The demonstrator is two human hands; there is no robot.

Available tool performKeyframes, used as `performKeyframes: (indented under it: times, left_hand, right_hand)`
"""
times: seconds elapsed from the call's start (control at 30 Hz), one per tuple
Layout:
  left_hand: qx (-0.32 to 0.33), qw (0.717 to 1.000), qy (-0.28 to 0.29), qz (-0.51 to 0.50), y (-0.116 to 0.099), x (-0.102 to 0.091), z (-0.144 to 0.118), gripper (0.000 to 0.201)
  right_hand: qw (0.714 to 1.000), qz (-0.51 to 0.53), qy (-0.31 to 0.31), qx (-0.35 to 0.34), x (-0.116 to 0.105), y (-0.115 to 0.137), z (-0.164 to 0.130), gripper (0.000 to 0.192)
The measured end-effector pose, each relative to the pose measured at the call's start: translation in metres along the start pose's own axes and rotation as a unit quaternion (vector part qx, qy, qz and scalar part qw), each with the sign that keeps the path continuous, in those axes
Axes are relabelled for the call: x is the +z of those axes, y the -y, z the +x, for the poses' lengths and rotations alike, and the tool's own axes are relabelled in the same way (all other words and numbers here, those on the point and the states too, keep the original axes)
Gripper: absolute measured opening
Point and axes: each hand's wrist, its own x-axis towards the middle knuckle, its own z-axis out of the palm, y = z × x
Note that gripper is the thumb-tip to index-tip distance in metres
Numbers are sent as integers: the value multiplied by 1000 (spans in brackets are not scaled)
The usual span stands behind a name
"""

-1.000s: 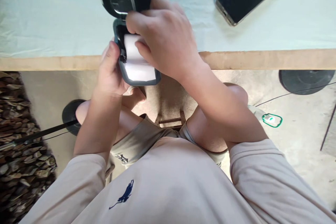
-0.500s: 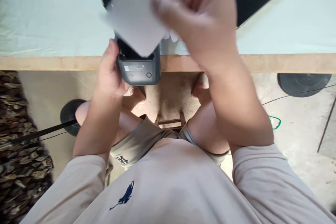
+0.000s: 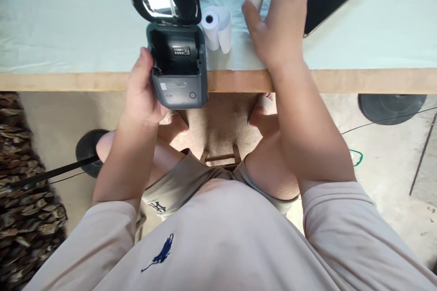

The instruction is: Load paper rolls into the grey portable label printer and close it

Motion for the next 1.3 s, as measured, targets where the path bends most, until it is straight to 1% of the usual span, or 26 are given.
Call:
performKeyframes:
  times: [0.03, 0.07, 0.1, 0.13, 0.17, 0.23, 0.27, 0.33, 0.47, 0.53, 0.6, 0.67, 0.7, 0.73, 0.77, 0.8, 0.83, 0.87, 0.9, 0.97, 1.03, 1.1, 1.13, 1.2, 1.23, 1.3]
  left_hand:
    - [-6, 1000, -1, -5, -1, 0, 0, 39]
    - [-13, 1000, -3, -6, -2, 1, -1, 39]
    - [-17, 1000, -6, -5, -3, 1, -1, 39]
    - [-19, 1000, -10, -4, -3, 2, -1, 38]
    - [-22, 1000, -11, -4, -4, 2, -1, 36]
    - [-21, 1000, -11, -7, -4, 2, -1, 35]
    - [-17, 1000, -9, -7, -3, 2, -1, 36]
    - [-11, 1000, -5, 1, -2, 2, -1, 38]
    - [-2, 1000, 3, 17, -3, 5, -2, 38]
    - [2, 1000, 0, 13, -4, 6, -4, 37]
    - [1, 1000, -5, 3, -4, 6, -5, 35]
    - [3, 1000, -8, -3, -4, 5, -5, 33]
    - [5, 1000, -9, -5, -3, 5, -5, 32]
    - [7, 1000, -9, -9, -2, 4, -5, 32]
    - [11, 1000, -12, -14, -1, 3, -4, 31]
    - [13, 1000, -15, -20, -1, 2, -4, 31]
    - [14, 999, -16, -28, 0, 2, -3, 32]
    - [14, 999, -18, -34, 1, 1, -3, 33]
    - [11, 999, -20, -39, 1, 2, -3, 35]
    - [7, 999, -27, -37, 1, 3, -3, 36]
    - [7, 999, -33, -24, 0, 5, -4, 35]
    - [9, 999, -36, -5, -1, 6, -6, 33]
    - [11, 999, -37, 3, -1, 6, -6, 33]
    - [18, 999, -38, 10, 0, 6, -6, 34]
    - [22, 999, -39, 8, 0, 5, -6, 35]
    - [31, 999, -37, 0, 2, 4, -6, 36]
  right_hand:
    - [998, -56, -9, 27, 0, 0, 0, 54]
    - [995, -94, -15, 38, 0, -1, 0, 62]
    - [993, -114, -20, 26, 1, -1, 0, 68]
    - [992, -117, -37, -13, 2, -1, 0, 70]
    - [989, -110, -68, -71, 4, 0, -1, 67]
    - [969, -110, -129, -178, 10, 5, -5, 54]
    - [959, -121, -149, -208, 14, 9, -8, 48]
    - [951, -160, -147, -222, 26, 19, -15, 50]
    - [954, -229, -88, -173, 49, 29, -23, 44]
    - [953, -235, -100, -165, 50, 31, -22, 46]
    - [952, -225, -120, -172, 43, 31, -19, 53]
    - [964, -154, -131, -174, 33, 31, -14, 59]
    - [973, -87, -128, -173, 28, 31, -11, 59]
    - [975, -2, -134, -178, 25, 31, -8, 55]
    - [966, 92, -151, -190, 22, 32, -6, 47]
    - [948, 176, -172, -201, 21, 34, -4, 40]
    - [930, 235, -187, -212, 20, 37, -3, 35]
    - [916, 270, -197, -223, 19, 41, -4, 33]
    - [915, 276, -195, -220, 18, 46, -7, 35]
    - [931, 244, -167, -216, 17, 60, -17, 39]
    - [951, 180, -92, -233, 19, 74, -28, 45]
    - [967, 73, -38, -240, 24, 85, -37, 48]
    - [973, 10, -18, -230, 27, 89, -39, 47]
    - [977, -101, 14, -188, 33, 93, -40, 41]
    - [977, -134, 37, -162, 34, 95, -38, 40]
    - [976, -152, 71, -136, 33, 96, -36, 39]
